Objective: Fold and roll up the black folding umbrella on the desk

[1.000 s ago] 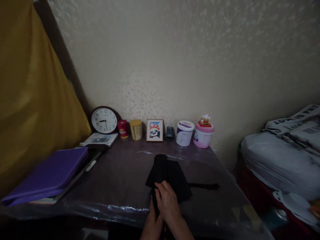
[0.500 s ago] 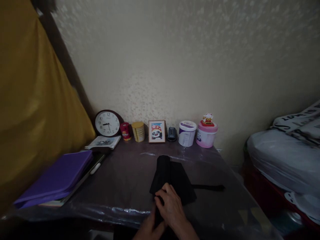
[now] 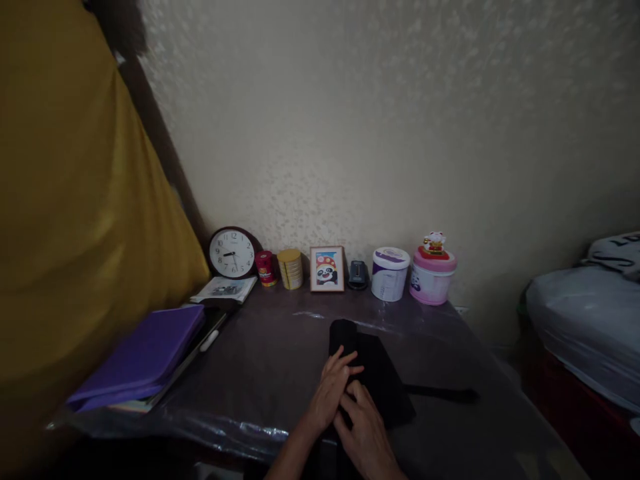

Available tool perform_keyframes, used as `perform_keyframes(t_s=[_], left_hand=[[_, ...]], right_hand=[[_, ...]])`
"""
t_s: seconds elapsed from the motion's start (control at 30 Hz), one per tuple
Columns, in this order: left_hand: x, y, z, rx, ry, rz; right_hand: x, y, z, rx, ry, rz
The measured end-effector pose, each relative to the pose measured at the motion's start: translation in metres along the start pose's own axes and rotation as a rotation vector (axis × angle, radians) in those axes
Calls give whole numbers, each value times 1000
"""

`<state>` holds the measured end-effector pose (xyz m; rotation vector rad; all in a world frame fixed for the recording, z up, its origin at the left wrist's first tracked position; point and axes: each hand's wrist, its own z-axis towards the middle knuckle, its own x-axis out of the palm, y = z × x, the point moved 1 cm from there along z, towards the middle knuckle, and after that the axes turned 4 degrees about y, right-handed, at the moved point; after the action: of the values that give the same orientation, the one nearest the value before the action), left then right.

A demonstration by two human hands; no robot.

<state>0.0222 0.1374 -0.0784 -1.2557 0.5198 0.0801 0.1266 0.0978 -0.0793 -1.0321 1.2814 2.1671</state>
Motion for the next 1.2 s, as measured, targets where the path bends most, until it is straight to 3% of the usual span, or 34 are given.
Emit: perform_keyframes(t_s=[0.33,0.47,0.67,0.83,0.93,1.03,1.1,1.2], left_hand=[[-15,31,40,-12,-58,232],[-25,39,43,-74,-114,279],[-20,9,-4,-114,-274,254],[7,-14,-49,-114,-209,115],[18,-12,-62,-188,-213,30],[24,-5,-68,-223,-184,91],[28,-1,-71,-159,-149,240],[34,2,-74,-98,-156,444]], right_hand=[[-4,1,3,6,31,66],[-6,2,4,5,30,63],[-6,1,5,9,31,45],[-4,3,4,2,-8,62],[-10,9,3,1,-9,167],[-19,4,1,37,0,321],[-27,-14,-2,77,-67,362],[-40,-55,-9,163,-319,246]])
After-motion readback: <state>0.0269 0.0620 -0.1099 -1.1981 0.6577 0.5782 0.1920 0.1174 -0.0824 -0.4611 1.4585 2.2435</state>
